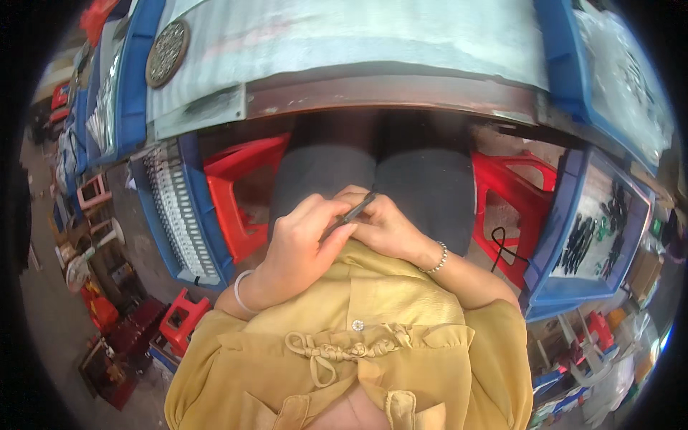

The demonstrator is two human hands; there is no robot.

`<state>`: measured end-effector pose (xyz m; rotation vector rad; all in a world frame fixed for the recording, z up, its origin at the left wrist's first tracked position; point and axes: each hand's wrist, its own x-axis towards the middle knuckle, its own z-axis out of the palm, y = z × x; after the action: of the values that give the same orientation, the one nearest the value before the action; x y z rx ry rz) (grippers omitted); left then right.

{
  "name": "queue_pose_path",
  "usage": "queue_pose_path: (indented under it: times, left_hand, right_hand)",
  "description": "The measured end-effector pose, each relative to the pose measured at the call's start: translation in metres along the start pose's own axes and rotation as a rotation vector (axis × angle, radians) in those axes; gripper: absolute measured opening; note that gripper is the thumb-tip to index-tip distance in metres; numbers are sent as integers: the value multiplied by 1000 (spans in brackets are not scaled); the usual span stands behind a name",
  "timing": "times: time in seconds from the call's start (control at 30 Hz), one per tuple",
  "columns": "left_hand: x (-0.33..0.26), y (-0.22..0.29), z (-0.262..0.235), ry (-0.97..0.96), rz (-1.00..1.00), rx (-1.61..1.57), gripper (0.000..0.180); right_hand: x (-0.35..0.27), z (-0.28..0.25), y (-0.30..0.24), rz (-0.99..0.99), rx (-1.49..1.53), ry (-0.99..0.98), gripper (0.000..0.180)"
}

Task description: Assembling small green and black plastic components by hand at a factory workbench.

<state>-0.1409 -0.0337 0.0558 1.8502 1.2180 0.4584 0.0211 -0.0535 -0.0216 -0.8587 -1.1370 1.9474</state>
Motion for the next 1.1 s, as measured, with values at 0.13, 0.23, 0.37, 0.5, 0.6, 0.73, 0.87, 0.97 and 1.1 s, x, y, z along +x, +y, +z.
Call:
queue_pose_path:
  times: [0.13, 0.23, 0.37, 0.5, 0.6, 0.73, 0.87, 0.97, 1.1]
  left_hand:
    - [10, 3, 2, -21, 49, 84, 19]
    - [10, -6, 5, -86, 14, 113, 15]
    - [4, -6, 2, -86, 5, 219, 15]
    - [10, -4, 4, -122, -5, 364, 18]
    - [16, 0, 4, -149, -254, 134, 18]
    - [18, 3, 8, -79, -218, -54, 16]
    - [22, 11, 16, -126, -230, -403, 9]
    - [25, 22, 19, -207, -324, -578, 8]
    - [26, 29, 17, -223, -403, -709, 9]
  right_hand:
    - [-3, -3, 11, -107, -173, 85, 19]
    - [0, 3, 12, -129, -276, 70, 23]
    - [-1, 15, 18, -166, -318, 139, 25]
    - [-16, 5, 14, -229, -479, 236, 31]
    - [-32, -2, -5, -165, -617, 263, 32]
    - [-63, -17, -39, -215, -686, 205, 27]
    - [-118, -47, -87, -282, -639, 244, 26]
    - [-180, -76, -126, -253, -683, 515, 25]
    - [-268, -151, -140, -76, -824, 1181, 21]
